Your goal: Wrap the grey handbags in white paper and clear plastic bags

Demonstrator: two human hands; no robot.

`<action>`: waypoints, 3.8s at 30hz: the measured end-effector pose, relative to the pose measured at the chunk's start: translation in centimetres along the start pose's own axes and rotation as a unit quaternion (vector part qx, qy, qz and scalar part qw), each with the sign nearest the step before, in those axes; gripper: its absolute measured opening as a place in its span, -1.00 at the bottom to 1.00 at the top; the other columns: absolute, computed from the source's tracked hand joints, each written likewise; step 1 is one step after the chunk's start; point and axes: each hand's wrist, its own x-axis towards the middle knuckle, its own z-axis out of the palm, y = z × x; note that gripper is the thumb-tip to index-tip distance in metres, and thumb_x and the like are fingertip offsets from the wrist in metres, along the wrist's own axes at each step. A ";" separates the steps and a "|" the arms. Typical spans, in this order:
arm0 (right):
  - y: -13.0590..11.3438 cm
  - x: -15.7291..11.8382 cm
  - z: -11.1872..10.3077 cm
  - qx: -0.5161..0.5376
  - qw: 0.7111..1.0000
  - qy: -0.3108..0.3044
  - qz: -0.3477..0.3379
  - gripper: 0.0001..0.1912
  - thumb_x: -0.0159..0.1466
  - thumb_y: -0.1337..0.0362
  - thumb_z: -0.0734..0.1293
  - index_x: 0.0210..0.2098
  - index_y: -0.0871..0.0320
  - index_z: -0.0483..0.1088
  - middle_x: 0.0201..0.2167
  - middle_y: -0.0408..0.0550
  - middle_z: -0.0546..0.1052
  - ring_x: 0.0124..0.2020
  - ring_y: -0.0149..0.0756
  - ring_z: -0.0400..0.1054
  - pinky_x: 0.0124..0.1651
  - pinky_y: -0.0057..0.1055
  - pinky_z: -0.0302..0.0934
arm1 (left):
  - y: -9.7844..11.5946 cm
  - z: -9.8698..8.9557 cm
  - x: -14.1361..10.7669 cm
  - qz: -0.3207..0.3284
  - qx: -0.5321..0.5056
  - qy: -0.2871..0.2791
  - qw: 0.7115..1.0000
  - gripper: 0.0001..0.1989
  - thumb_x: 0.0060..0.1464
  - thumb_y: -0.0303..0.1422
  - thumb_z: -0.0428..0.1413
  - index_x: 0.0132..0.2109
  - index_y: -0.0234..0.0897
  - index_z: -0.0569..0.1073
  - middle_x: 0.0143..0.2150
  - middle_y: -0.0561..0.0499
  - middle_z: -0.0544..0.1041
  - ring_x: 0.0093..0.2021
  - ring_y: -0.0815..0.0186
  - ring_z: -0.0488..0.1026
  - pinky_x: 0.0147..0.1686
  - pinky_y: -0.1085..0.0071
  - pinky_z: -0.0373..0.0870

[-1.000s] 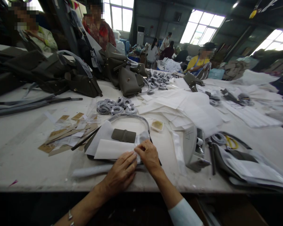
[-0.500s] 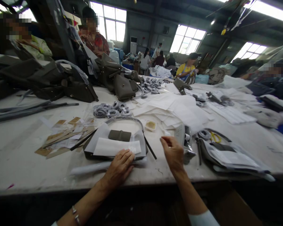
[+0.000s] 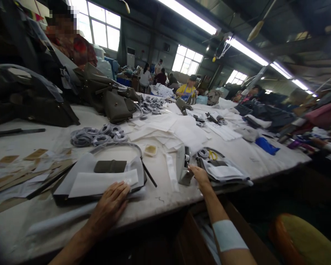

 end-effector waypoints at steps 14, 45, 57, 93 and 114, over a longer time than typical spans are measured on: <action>2.6 -4.2 0.0 0.126 0.985 0.112 0.019 -0.70 -0.15 0.05 0.39 -0.59 0.16 0.39 -0.70 -0.24 0.32 -0.63 -0.44 0.14 -0.55 -0.47 0.06 | 0.1 -0.1 0.1 -0.003 -0.003 0.006 1.000 -0.64 0.24 -0.49 -0.03 0.15 -0.33 0.35 0.07 -0.13 0.49 0.17 0.14 0.35 0.23 0.12 0.22; -16.1 -10.7 24.4 -0.563 0.455 -0.515 -0.459 -0.84 -0.15 0.31 0.57 -0.63 0.11 0.52 -0.65 -0.13 0.52 -0.53 -0.27 0.42 -0.43 -0.45 0.19 | 1.2 -0.2 -0.3 -0.067 -0.078 -0.038 0.994 -0.58 0.13 -0.51 -0.01 0.16 -0.39 0.35 0.11 -0.18 0.48 0.18 0.09 0.34 0.25 0.05 0.23; -17.4 -9.1 25.9 -0.560 0.467 -0.433 -0.529 -0.74 -0.12 0.25 0.62 -0.60 0.12 0.47 -0.40 -0.02 0.61 -0.22 -0.10 0.48 -0.02 -0.24 0.12 | 1.2 -0.4 -0.1 -0.066 -0.066 -0.042 0.995 -0.57 0.11 -0.53 0.01 0.14 -0.37 0.35 0.09 -0.17 0.48 0.18 0.11 0.33 0.25 0.08 0.21; -4.8 -12.5 21.5 -0.308 0.740 -0.220 -0.556 -0.65 0.39 0.28 0.16 0.04 0.15 0.49 0.16 0.15 0.44 0.16 0.01 0.33 0.24 0.02 0.10 | -9.1 -13.5 -5.1 -0.124 0.128 -0.137 0.974 -0.20 0.04 -0.33 0.28 0.36 -0.20 0.12 0.28 -0.26 0.29 0.30 -0.05 0.21 0.23 -0.03 0.23; -5.2 -17.3 20.7 -0.372 0.671 -0.289 -0.573 -0.01 0.09 0.13 0.48 0.39 0.12 -0.03 0.40 0.20 0.05 0.37 0.25 -0.07 0.29 0.21 -0.05 | -0.8 -10.2 -5.4 -0.203 0.162 -0.064 0.964 -0.43 0.22 -0.28 0.10 0.30 -0.37 0.19 0.02 -0.27 0.45 -0.10 0.09 0.47 -0.13 0.20 0.48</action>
